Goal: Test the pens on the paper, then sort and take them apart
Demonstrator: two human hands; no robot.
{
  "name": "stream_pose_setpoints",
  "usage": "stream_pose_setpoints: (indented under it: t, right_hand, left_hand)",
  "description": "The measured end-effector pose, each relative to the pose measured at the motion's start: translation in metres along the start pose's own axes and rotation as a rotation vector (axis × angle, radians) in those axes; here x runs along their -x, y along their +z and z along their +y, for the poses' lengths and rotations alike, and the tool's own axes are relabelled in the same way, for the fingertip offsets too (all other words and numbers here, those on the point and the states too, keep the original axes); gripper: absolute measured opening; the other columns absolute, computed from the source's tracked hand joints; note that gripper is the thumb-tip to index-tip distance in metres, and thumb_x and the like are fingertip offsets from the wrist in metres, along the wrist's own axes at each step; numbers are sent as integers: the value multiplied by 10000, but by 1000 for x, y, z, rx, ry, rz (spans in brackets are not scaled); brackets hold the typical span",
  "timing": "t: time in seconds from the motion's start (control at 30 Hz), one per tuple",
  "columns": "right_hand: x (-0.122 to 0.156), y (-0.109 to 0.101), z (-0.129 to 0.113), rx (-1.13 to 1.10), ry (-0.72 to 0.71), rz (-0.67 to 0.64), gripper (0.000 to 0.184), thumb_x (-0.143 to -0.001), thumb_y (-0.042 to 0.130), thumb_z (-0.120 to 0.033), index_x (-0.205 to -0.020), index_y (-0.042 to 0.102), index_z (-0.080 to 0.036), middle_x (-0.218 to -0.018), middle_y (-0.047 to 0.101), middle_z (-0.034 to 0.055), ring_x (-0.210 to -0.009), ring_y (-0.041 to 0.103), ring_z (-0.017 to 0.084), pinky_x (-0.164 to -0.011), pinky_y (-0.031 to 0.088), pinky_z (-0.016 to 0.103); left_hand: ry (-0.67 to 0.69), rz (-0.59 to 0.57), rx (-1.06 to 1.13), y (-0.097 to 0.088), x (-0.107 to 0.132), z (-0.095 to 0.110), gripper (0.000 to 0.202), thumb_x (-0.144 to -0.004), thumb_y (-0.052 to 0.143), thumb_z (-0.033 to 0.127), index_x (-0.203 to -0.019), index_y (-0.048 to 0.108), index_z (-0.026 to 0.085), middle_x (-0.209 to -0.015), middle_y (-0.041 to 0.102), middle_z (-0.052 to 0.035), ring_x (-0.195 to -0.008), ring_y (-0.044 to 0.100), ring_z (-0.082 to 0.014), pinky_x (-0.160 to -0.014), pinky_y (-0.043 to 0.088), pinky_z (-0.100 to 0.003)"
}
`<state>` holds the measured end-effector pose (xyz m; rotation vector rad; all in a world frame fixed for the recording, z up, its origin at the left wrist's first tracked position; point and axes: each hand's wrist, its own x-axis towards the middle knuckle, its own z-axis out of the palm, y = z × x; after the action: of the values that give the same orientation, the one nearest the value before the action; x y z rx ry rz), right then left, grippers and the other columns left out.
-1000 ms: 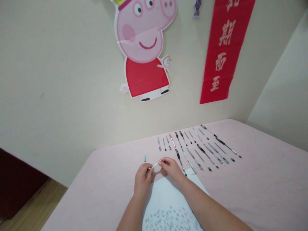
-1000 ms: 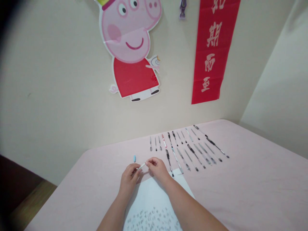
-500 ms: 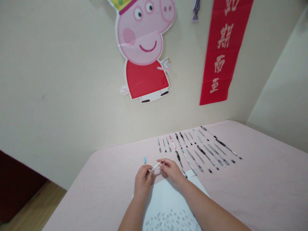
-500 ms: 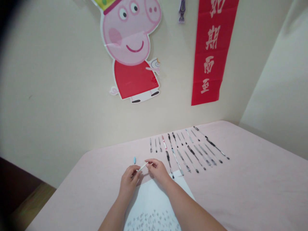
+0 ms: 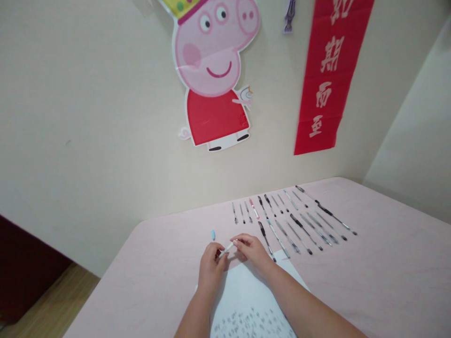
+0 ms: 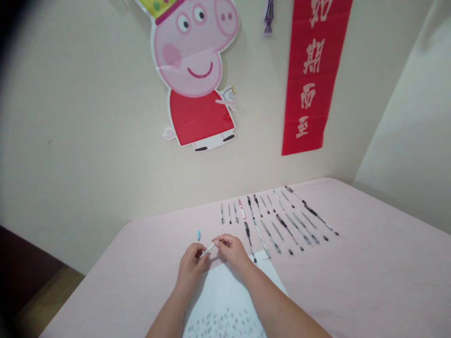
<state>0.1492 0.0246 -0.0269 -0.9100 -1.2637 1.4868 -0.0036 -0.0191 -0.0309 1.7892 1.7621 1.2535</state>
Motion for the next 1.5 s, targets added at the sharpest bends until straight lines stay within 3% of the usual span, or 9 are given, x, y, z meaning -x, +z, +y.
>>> stream_pose_setpoints:
  t: [0.27, 0.63, 1.03, 1.5]
  right_hand:
    - [-2, 0, -4, -115, 57, 161, 376, -612, 712, -514, -655, 617, -153, -438, 446, -59, -380, 360, 65, -371, 246, 196]
    - [-8, -7, 2, -195, 9, 283, 371, -624, 710, -514, -685, 640, -154, -484, 512, -35, -435, 420, 82, -431, 304, 210]
    - [-10, -9, 6, -240, 19, 281, 352, -624, 718, -491, -651, 615, -155, -484, 512, -36, -448, 422, 78, -439, 297, 205]
    - [-8, -10, 6, -230, 11, 262, 349, -642, 706, -500, -655, 611, -165, -512, 515, -24, -466, 432, 95, -441, 318, 218]
  left_hand:
    - [-139, -180, 187, 1, 5, 11, 194, -736, 549, 299, -884, 602, 185, -809, 619, -27, -693, 588, -151, -607, 495, -261]
    - [-95, -94, 93, 3, 2, -1, 180, -762, 556, 337, -820, 611, 176, -585, 506, 34, -536, 472, -115, -510, 375, -226]
    - [-3, 6, 13, -2, 0, -1, 226, -801, 515, 376, -751, 613, 178, -634, 572, 5, -590, 510, -134, -559, 383, -240]
    - [25, 16, -27, -4, 0, 5, 228, -798, 500, 367, -716, 612, 186, -637, 577, -1, -605, 519, -141, -560, 383, -242]
